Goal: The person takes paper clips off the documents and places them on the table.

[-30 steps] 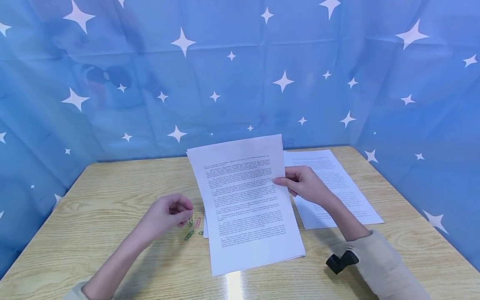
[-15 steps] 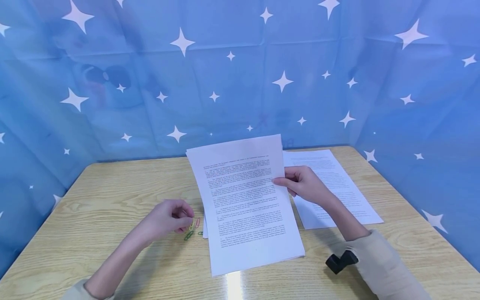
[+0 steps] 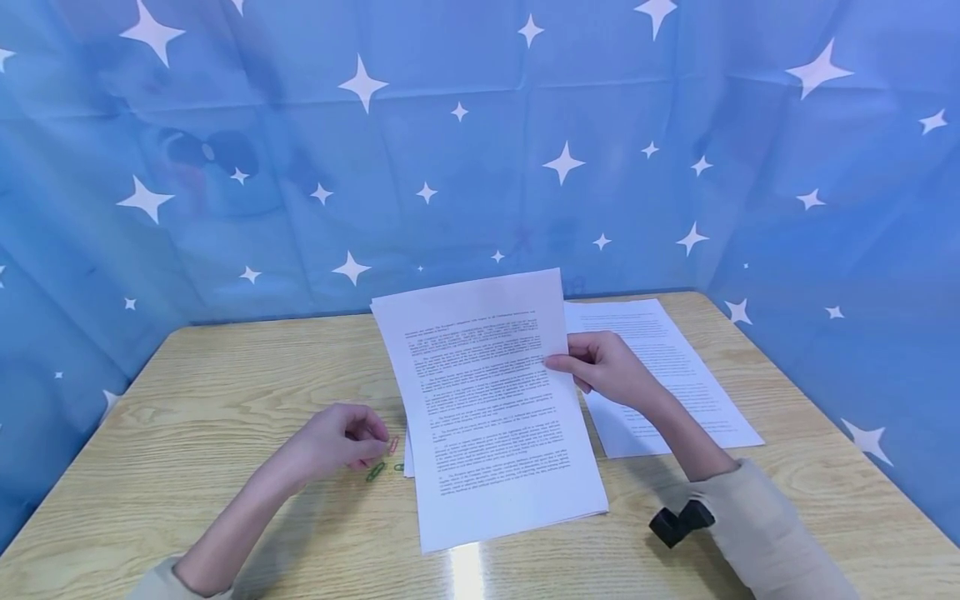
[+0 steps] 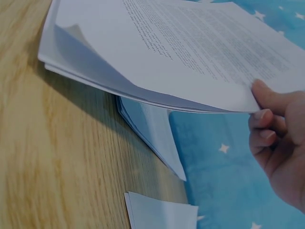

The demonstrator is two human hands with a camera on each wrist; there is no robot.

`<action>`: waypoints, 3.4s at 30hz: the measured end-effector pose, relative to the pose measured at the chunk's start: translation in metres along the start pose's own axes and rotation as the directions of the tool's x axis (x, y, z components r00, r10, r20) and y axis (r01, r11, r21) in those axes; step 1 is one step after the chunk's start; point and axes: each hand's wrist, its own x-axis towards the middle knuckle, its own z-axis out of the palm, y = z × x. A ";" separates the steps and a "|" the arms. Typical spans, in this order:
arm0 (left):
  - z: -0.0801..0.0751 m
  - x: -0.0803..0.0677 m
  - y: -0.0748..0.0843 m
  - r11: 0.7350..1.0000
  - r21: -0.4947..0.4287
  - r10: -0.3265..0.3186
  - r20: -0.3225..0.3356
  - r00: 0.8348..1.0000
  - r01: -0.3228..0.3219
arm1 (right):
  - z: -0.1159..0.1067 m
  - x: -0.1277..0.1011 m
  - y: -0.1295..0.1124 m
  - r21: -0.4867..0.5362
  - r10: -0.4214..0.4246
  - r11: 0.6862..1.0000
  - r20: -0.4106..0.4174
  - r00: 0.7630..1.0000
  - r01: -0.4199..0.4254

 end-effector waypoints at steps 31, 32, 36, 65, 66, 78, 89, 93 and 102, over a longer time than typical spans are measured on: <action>-0.010 0.015 0.033 0.988 0.078 0.144 -0.221 0.965 -0.130 | -0.004 -0.001 -0.001 0.002 -0.010 1.000 -0.026 1.000 0.010; -0.009 0.016 0.034 0.989 0.070 0.143 -0.228 0.963 -0.130 | -0.004 -0.001 -0.001 0.001 -0.010 1.000 -0.031 0.999 0.010; -0.007 0.020 0.041 0.989 0.037 0.151 -0.260 0.954 -0.146 | -0.007 -0.002 -0.002 0.009 -0.009 1.000 -0.047 0.999 0.010; -0.004 0.038 0.057 0.984 0.029 0.178 -0.269 0.947 -0.177 | -0.008 0.000 -0.001 0.252 -0.007 0.967 -0.156 0.988 0.046; -0.004 0.039 0.056 0.986 0.030 0.167 -0.282 0.945 -0.165 | -0.007 0.000 -0.002 0.251 -0.006 0.967 -0.158 0.987 0.046; -0.018 0.032 0.050 0.998 0.036 0.054 -0.407 0.912 -0.043 | 0.009 0.006 -0.015 0.252 -0.050 0.966 -0.047 0.998 0.061; -0.039 0.024 0.037 1.000 0.028 0.003 -0.482 0.876 0.013 | 0.033 0.014 -0.023 0.263 -0.013 0.965 0.021 1.000 0.007; -0.045 0.022 0.031 0.999 0.008 -0.026 -0.524 0.851 0.036 | 0.045 0.020 -0.029 0.260 -0.013 0.965 0.024 1.000 0.006; -0.060 0.015 0.014 0.997 -0.014 -0.069 -0.604 0.794 0.076 | 0.074 0.036 -0.041 0.316 0.039 0.948 -0.001 0.999 -0.036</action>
